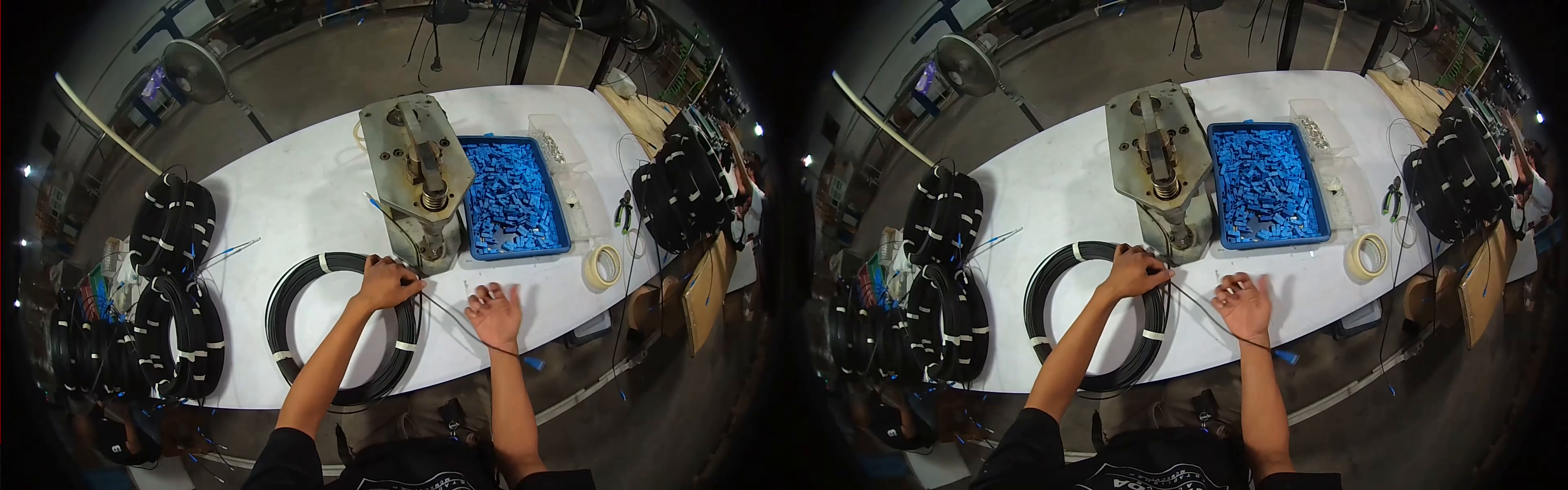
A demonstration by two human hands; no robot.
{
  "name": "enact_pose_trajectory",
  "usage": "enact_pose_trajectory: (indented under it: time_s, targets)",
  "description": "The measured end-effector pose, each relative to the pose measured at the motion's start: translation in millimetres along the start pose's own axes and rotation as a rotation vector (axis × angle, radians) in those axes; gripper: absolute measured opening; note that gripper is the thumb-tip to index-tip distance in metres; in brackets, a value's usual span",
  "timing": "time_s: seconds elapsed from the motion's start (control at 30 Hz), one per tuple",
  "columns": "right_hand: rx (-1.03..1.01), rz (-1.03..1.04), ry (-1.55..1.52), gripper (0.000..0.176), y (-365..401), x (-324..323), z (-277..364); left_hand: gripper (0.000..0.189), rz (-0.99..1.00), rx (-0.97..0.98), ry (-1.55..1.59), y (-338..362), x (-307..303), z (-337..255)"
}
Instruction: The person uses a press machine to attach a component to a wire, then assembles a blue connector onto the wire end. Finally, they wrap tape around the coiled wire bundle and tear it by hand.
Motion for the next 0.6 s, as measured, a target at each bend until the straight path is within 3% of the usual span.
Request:
enact_pose_trajectory:
  time_s: [0.03,0.07,0.13,0.2,0.27,0.43,0.53,0.6]
  targets:
    - [0.028,-0.123,0.278,0.037,-1,-9,-5,0.039,-0.026,-0.002,-0.029,0,0,1]
    - [0.030,-0.125,0.279,0.037,-4,-9,-9,0.039,-0.049,-0.005,-0.055,0,2,1]
    - [0.136,-0.178,0.928,0.021,-11,-5,-16,0.037,-0.026,0.005,-0.024,1,1,1]
    - [0.170,-0.167,1.032,0.018,-18,4,-24,0.037,-0.010,0.014,0.003,0,-4,3]
    - [0.039,-0.094,1.560,0.020,-29,23,-26,0.040,0.103,0.027,0.053,-2,1,6]
    - [0.048,-0.169,1.866,0.035,-54,27,-44,0.039,0.097,0.078,0.240,5,-8,7]
    - [0.184,-0.173,1.867,0.033,-62,16,-52,0.038,0.140,0.112,0.288,10,-15,1]
    - [0.162,-0.181,1.854,0.031,-60,17,-50,0.037,0.164,0.138,0.281,12,-17,-2]
Point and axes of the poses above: each hand's wrist, its own y-axis away from the middle knuckle, its own x-axis out of the palm, z = x × y, the point moved 7 cm from there along -y, towards the middle knuckle, and after that the axes turned 2 degrees about -x, right-handed, at the moved point
